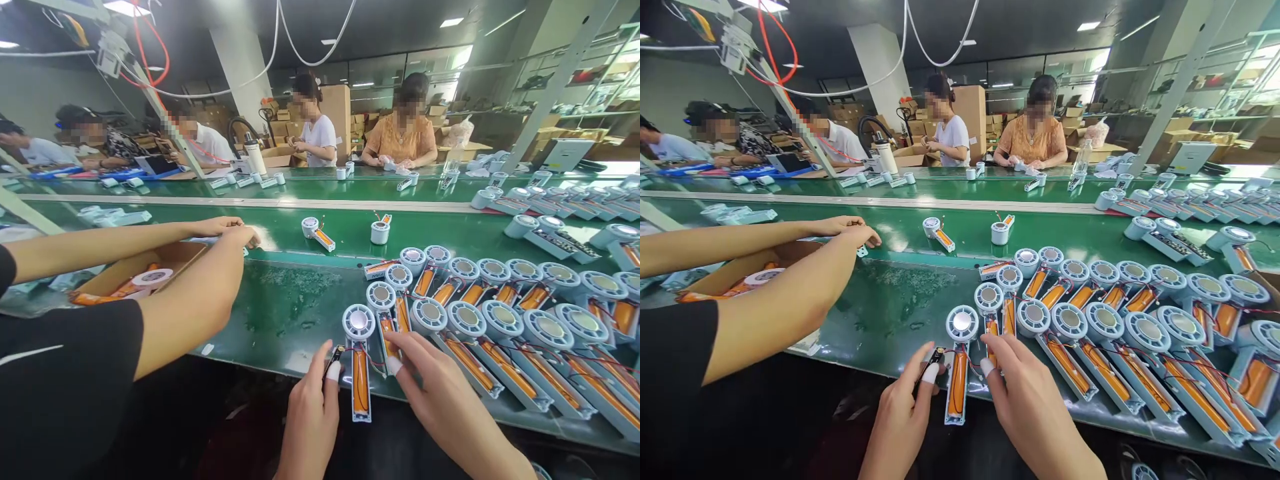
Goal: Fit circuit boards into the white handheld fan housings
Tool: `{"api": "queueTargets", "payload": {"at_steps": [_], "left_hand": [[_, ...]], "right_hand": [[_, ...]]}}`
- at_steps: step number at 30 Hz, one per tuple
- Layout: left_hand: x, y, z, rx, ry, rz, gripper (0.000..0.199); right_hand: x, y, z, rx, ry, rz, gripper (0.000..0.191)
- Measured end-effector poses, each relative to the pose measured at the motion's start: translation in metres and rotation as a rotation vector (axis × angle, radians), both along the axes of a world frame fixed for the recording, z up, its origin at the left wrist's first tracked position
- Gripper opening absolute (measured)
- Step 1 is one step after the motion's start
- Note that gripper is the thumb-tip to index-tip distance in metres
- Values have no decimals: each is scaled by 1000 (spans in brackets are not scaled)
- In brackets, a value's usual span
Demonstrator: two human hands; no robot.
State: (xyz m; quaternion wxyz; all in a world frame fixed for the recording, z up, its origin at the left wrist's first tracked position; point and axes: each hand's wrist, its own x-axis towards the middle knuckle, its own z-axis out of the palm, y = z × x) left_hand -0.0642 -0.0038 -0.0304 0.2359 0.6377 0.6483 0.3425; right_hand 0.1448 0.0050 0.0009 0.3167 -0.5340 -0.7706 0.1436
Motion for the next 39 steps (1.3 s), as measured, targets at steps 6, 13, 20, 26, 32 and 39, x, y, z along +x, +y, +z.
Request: {"api": "queueTargets", "payload": {"at_steps": [6,13,20,26,32,39], "left_hand": [[3,-1,6,13,-84,28,45],[5,-3,9,14,-121,-13,41],[12,-5,13,67,-133,-48,34],[13,-5,15,39,-170,-65,27],[13,-4,18,13,-194,-53,26],[13,-3,23,9,-235,-71,28]], "right_hand": [[-1,0,4,-109,-99,79,28],[-16,16,14,-68,288,125,23],[-45,25,12,-279,547,166,14],[-44,24,5,-467,720,186,16],[-38,24,5,-453,675,232,17],[-41,20,13,-379,487,199,23]]}}
